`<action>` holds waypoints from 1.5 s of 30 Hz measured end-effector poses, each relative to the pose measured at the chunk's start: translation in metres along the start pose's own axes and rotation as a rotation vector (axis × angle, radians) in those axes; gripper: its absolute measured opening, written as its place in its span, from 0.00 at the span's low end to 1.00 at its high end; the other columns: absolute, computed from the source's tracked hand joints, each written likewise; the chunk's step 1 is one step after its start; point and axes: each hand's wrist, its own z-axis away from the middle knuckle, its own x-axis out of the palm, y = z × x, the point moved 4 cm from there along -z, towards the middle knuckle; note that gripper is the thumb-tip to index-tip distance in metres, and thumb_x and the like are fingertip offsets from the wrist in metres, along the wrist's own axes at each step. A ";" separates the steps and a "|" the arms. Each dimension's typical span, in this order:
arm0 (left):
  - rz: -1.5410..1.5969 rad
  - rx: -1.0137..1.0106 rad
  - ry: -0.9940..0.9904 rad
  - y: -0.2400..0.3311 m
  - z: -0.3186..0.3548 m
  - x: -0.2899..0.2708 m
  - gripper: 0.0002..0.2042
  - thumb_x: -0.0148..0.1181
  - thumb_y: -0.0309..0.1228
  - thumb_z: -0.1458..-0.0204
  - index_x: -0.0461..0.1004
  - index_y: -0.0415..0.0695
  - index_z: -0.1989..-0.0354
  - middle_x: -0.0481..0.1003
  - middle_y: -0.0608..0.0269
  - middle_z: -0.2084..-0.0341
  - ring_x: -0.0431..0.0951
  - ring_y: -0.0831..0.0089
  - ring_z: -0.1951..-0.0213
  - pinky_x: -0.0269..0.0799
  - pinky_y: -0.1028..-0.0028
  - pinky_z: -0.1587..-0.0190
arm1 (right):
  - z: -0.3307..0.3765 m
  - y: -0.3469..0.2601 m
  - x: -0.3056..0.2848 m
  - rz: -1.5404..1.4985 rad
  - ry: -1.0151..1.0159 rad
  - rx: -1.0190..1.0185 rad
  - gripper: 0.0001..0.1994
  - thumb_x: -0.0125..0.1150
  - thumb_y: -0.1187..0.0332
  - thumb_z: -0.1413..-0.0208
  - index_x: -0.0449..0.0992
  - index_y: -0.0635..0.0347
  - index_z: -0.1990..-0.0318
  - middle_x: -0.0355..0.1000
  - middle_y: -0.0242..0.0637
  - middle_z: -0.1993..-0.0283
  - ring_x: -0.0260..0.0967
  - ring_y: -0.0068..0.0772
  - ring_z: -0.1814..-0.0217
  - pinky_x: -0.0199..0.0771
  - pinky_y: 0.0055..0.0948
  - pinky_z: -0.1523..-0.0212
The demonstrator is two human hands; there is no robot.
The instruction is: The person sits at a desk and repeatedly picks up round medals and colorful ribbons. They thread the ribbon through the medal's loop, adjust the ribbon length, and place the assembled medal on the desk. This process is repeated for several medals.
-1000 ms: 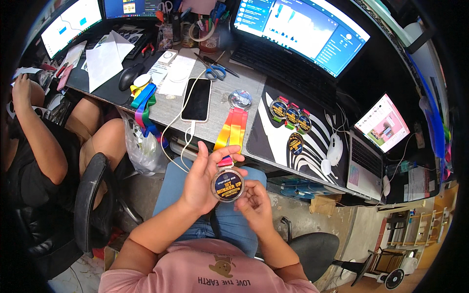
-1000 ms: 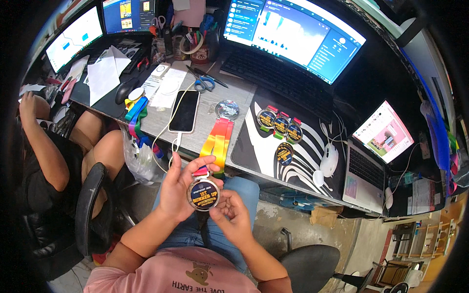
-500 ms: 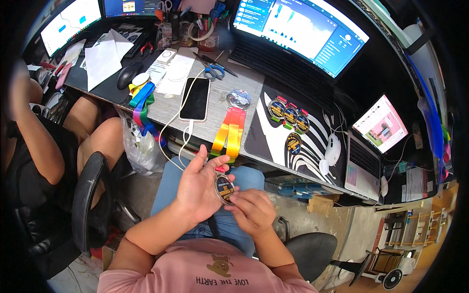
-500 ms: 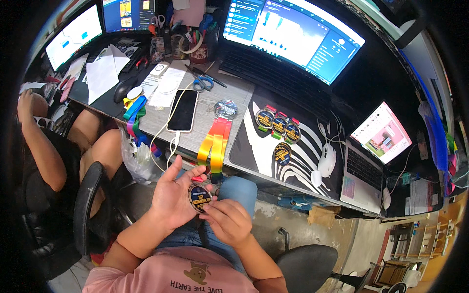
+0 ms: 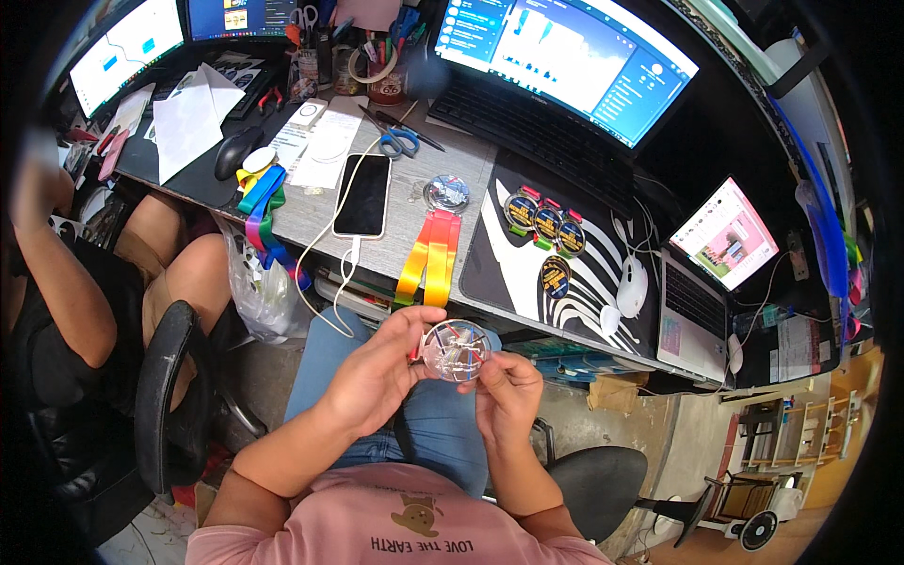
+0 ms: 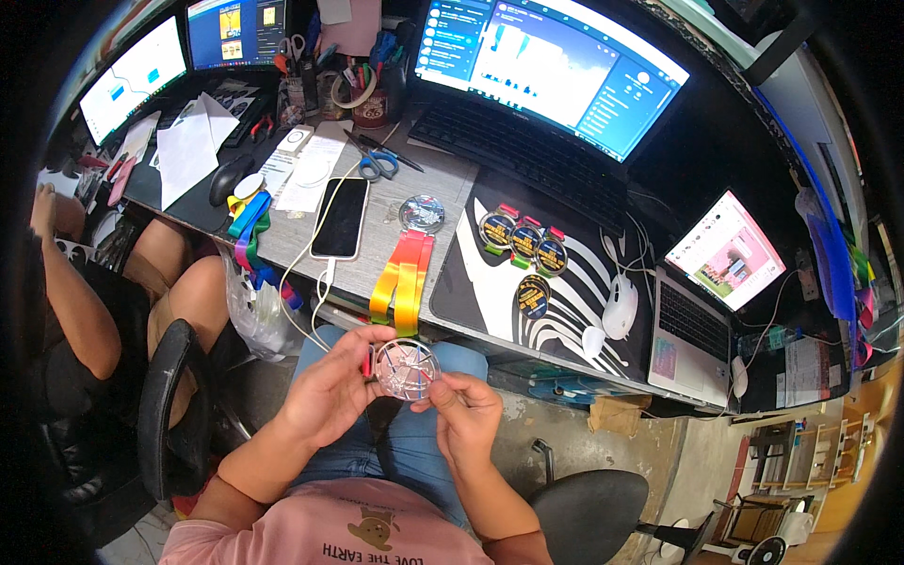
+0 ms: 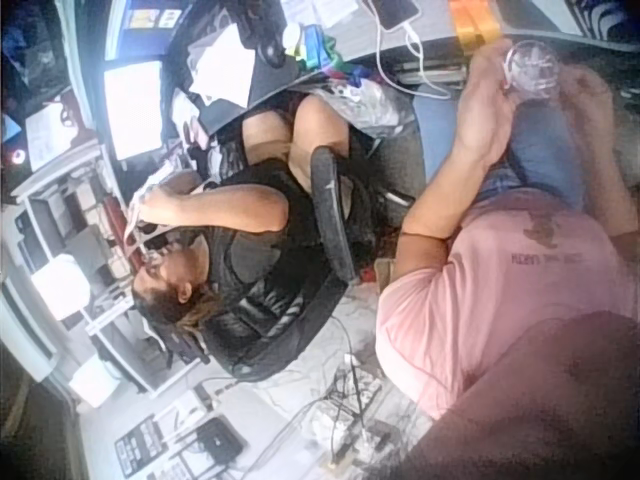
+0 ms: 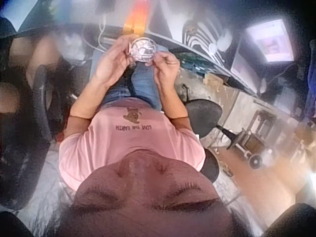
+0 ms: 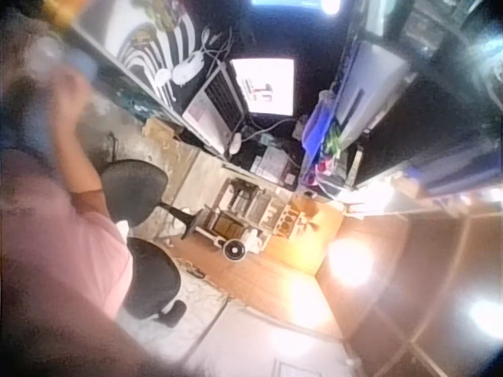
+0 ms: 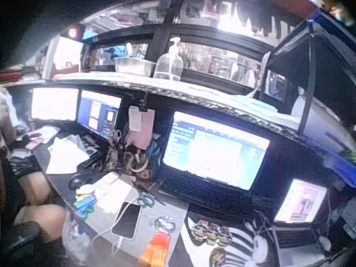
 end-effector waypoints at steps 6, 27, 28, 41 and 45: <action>-0.105 0.163 0.092 -0.003 0.000 -0.008 0.29 0.56 0.18 0.44 0.54 0.45 0.35 0.75 0.58 0.60 0.76 0.76 0.58 0.73 0.75 0.54 | -0.001 0.001 0.003 -0.045 0.014 0.026 0.07 0.60 0.80 0.44 0.77 0.66 0.58 0.77 0.48 0.63 0.78 0.38 0.66 0.83 0.37 0.66; -0.855 0.206 0.081 -0.029 0.026 -0.023 0.26 0.62 0.19 0.48 0.57 0.42 0.43 0.71 0.66 0.68 0.73 0.79 0.66 0.69 0.78 0.60 | -0.020 0.008 0.023 -0.198 -0.198 0.308 0.15 0.48 0.54 0.34 0.69 0.58 0.57 0.71 0.35 0.69 0.73 0.33 0.64 0.73 0.36 0.53; -1.010 0.091 -0.002 -0.032 0.026 -0.029 0.26 0.63 0.22 0.48 0.57 0.42 0.43 0.73 0.64 0.69 0.74 0.76 0.68 0.69 0.75 0.62 | -0.025 0.000 0.024 -0.284 -0.226 0.272 0.14 0.48 0.54 0.34 0.69 0.57 0.58 0.66 0.32 0.73 0.68 0.30 0.68 0.70 0.33 0.59; -1.360 -0.427 -0.525 -0.049 0.014 -0.045 0.12 0.57 0.34 0.41 0.71 0.39 0.53 0.77 0.56 0.65 0.77 0.70 0.63 0.72 0.70 0.58 | -0.029 -0.088 0.002 -0.517 -0.180 -0.022 0.08 0.46 0.61 0.33 0.66 0.52 0.62 0.49 0.24 0.82 0.44 0.20 0.80 0.48 0.24 0.77; -0.949 -0.035 -0.533 -0.064 0.008 -0.016 0.12 0.53 0.32 0.38 0.71 0.38 0.50 0.76 0.64 0.69 0.74 0.76 0.67 0.70 0.71 0.64 | -0.023 -0.070 0.009 -0.519 -0.181 0.050 0.08 0.46 0.60 0.33 0.65 0.52 0.63 0.48 0.23 0.82 0.44 0.20 0.81 0.48 0.24 0.77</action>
